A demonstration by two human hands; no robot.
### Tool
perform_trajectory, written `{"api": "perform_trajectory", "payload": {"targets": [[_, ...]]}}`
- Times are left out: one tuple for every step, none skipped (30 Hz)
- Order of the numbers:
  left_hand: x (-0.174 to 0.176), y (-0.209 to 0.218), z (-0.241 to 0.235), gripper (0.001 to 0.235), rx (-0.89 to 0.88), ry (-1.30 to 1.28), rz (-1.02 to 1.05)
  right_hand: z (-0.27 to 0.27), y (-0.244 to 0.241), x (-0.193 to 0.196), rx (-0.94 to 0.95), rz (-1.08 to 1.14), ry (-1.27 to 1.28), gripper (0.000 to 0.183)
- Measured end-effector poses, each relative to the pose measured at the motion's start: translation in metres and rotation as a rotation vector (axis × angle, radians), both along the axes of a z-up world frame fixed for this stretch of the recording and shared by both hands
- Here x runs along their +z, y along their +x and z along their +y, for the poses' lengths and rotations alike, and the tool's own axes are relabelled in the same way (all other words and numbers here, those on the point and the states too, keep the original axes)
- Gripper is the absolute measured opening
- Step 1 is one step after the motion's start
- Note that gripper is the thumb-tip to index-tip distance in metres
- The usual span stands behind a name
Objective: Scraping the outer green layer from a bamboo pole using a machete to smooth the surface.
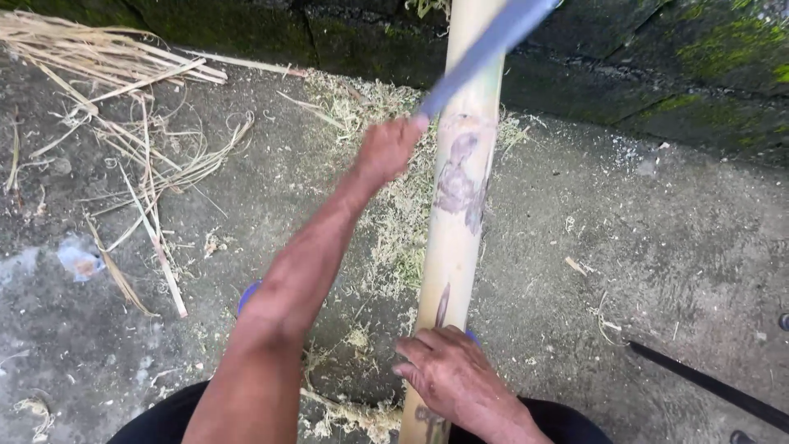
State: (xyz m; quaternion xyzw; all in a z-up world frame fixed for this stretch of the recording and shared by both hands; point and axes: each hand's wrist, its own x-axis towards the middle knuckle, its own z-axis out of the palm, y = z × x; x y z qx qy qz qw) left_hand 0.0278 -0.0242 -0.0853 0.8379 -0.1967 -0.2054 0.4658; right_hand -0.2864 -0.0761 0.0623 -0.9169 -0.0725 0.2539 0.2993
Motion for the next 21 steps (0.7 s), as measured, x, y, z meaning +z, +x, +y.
{"api": "perform_trajectory", "payload": {"targets": [[-0.009, -0.008, 0.0, 0.068, -0.014, -0.021, 0.002, -0.001, -0.002, -0.003, -0.011, -0.028, 0.01, 0.034], [-0.006, -0.003, -0.003, 0.068, -0.023, -0.019, 0.001, -0.001, 0.0, -0.004, -0.02, -0.03, 0.012, 0.034], [-0.006, -0.005, 0.001, 0.069, -0.049, 0.018, -0.01, -0.001, -0.001, -0.005, -0.017, -0.049, 0.025, 0.034], [-0.005, -0.006, 0.005, 0.07, -0.075, 0.054, -0.021, 0.001, -0.003, -0.006, -0.015, -0.068, 0.039, 0.033], [0.003, -0.006, 0.01, 0.07, -0.062, 0.056, -0.025, 0.003, -0.001, -0.006, -0.001, -0.072, 0.041, 0.033], [0.013, -0.007, 0.014, 0.068, 0.019, 0.006, 0.047, 0.005, 0.001, -0.006, 0.016, -0.055, 0.037, 0.033], [0.023, -0.009, 0.011, 0.067, 0.083, -0.047, 0.114, 0.004, 0.0, -0.005, 0.018, -0.042, 0.029, 0.033], [0.02, -0.019, 0.006, 0.067, 0.081, -0.05, 0.106, 0.002, 0.001, 0.0, 0.016, -0.051, 0.027, 0.033], [0.014, -0.029, 0.004, 0.064, 0.087, -0.065, 0.139, 0.004, 0.003, 0.004, 0.015, -0.009, 0.017, 0.032], [0.007, -0.038, 0.002, 0.06, 0.093, -0.08, 0.172, 0.005, 0.006, 0.007, 0.014, 0.033, 0.008, 0.032], [0.006, -0.039, -0.001, 0.06, 0.086, -0.077, 0.18, 0.005, 0.004, 0.006, 0.005, 0.041, 0.01, 0.032], [0.003, -0.039, -0.004, 0.058, 0.085, -0.095, 0.19, 0.005, 0.003, 0.005, -0.009, 0.017, 0.018, 0.033], [0.001, -0.039, -0.005, 0.057, 0.097, -0.116, 0.201, 0.003, 0.003, 0.004, -0.011, -0.005, 0.024, 0.034], [0.008, -0.049, 0.001, 0.057, 0.102, -0.116, 0.21, 0.004, -0.002, 0.002, -0.006, 0.005, 0.023, 0.034], [0.019, -0.05, 0.004, 0.056, 0.145, -0.225, 0.289, 0.002, -0.001, 0.0, -0.011, -0.046, 0.029, 0.034], [0.03, -0.052, 0.005, 0.056, 0.187, -0.334, 0.367, 0.0, -0.001, -0.002, -0.015, -0.097, 0.035, 0.035], [0.032, -0.056, 0.009, 0.056, 0.183, -0.33, 0.365, -0.001, -0.001, -0.006, -0.019, -0.099, 0.038, 0.035], [0.033, -0.059, 0.012, 0.055, 0.118, -0.218, 0.327, -0.003, -0.001, -0.01, -0.029, -0.075, 0.034, 0.036], [0.034, -0.065, 0.016, 0.054, 0.055, -0.105, 0.293, -0.004, -0.002, -0.014, -0.038, -0.046, 0.032, 0.037], [0.043, -0.07, 0.021, 0.054, 0.054, -0.1, 0.294, -0.005, 0.002, -0.01, -0.04, -0.045, 0.037, 0.037], [0.053, -0.075, 0.025, 0.05, -0.03, 0.059, 0.15, -0.006, 0.007, -0.006, -0.062, -0.013, 0.017, 0.038]]}}
